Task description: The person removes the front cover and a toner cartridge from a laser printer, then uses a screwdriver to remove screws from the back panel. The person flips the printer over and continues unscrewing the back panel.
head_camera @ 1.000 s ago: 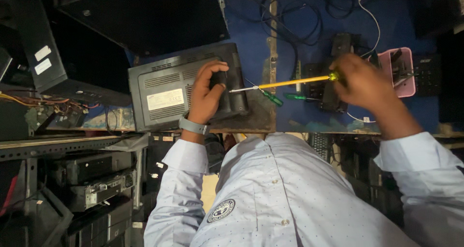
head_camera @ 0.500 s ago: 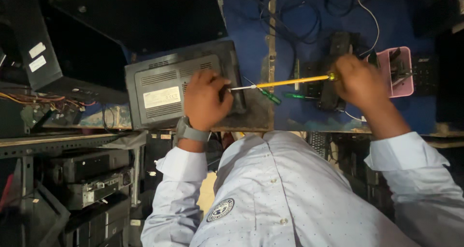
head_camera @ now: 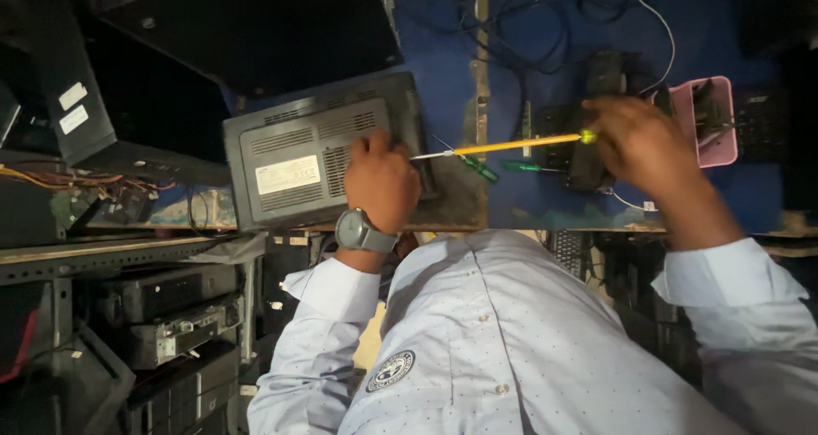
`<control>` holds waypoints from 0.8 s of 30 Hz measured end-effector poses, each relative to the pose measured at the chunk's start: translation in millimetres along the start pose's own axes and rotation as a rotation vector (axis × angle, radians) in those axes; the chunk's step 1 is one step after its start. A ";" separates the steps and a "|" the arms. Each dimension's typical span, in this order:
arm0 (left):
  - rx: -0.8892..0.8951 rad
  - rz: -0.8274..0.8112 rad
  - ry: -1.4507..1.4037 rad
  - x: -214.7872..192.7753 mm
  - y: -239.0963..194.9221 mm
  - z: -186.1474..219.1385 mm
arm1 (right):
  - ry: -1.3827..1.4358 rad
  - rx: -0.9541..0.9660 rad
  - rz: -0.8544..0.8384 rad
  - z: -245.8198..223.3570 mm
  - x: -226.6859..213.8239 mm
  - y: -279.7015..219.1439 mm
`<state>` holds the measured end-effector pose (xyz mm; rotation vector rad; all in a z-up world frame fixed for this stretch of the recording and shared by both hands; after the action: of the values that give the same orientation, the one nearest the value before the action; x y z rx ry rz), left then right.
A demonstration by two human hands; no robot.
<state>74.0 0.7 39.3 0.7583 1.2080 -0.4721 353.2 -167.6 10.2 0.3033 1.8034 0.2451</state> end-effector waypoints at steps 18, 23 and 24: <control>-0.011 0.041 0.084 4.8 1.2 5.0 | 0.004 0.117 -0.035 -5.2 3.6 -5.7; -0.020 0.060 0.087 1.7 2.2 4.1 | -0.024 0.253 -0.085 -3.9 3.8 -8.3; -0.012 0.051 0.083 1.5 2.7 4.4 | 0.011 0.266 -0.080 -3.9 2.4 -8.4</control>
<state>79.3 -0.6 39.3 0.8034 1.2643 -0.3940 348.1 -174.8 6.2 0.4163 1.8554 -0.0503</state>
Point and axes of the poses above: each hand's wrist, its own y-axis towards the middle knuckle, its own x-axis out of the palm, z = x × y, the point moved 7 cm from there along y, towards the middle knuckle, and after that the axes turned 3 degrees about -y, right-handed, at the moved point
